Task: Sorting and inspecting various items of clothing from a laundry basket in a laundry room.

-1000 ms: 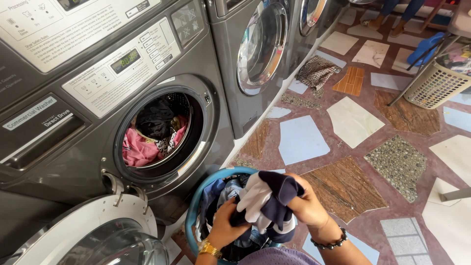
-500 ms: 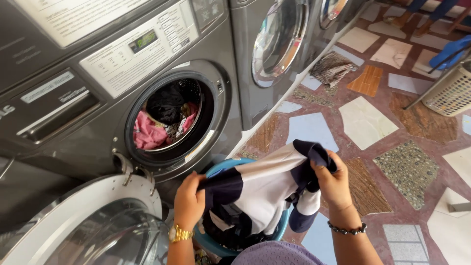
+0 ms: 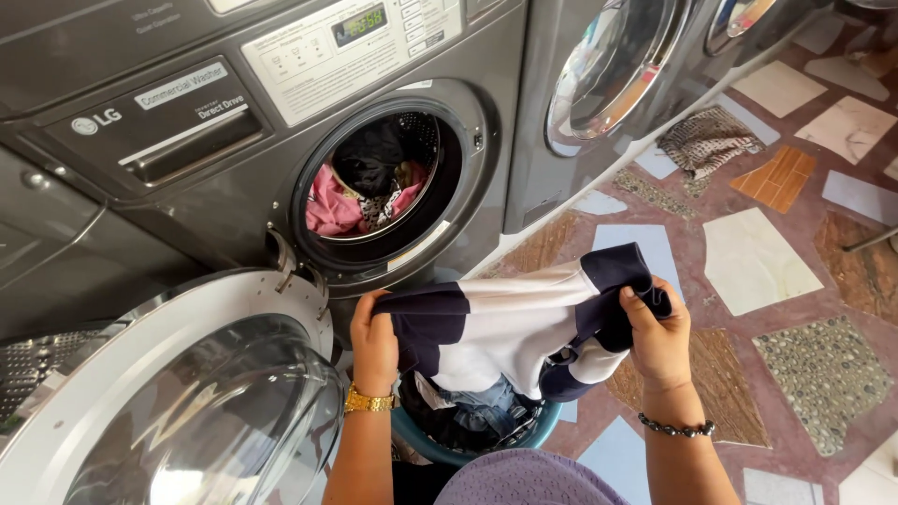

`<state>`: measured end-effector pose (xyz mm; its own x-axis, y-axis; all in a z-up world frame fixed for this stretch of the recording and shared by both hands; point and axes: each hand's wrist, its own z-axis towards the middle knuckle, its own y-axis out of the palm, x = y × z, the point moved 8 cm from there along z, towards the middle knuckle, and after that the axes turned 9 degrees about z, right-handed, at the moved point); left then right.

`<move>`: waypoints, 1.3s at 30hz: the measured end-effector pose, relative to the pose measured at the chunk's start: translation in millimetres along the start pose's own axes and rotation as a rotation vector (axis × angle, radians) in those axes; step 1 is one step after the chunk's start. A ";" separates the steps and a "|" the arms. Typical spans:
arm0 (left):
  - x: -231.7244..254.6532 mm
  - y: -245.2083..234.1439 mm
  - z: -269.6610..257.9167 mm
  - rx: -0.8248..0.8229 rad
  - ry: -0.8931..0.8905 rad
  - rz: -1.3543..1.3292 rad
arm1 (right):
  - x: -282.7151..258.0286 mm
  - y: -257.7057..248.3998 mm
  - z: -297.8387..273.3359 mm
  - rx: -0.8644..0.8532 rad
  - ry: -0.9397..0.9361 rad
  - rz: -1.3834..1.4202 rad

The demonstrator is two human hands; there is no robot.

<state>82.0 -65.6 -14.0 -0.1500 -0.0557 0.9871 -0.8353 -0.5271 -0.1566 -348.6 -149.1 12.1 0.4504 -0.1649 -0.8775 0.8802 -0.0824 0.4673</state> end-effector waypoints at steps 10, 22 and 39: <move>38.9 -6.0 -37.9 0.024 0.120 0.255 | 20.3 24.8 -10.7 -0.050 0.056 -0.072; -5.6 91.0 -72.3 -0.256 0.167 0.127 | -15.2 158.0 -90.0 -1.028 -0.105 -0.254; 36.1 -6.4 -1.8 -0.051 0.137 -0.007 | 83.8 13.8 11.0 -0.326 0.116 -0.264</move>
<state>81.0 -62.8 22.6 -0.2117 0.0664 0.9751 -0.8617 -0.4834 -0.1542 -300.3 -174.8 -53.9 0.2014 -0.0668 -0.9772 0.9601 0.2112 0.1834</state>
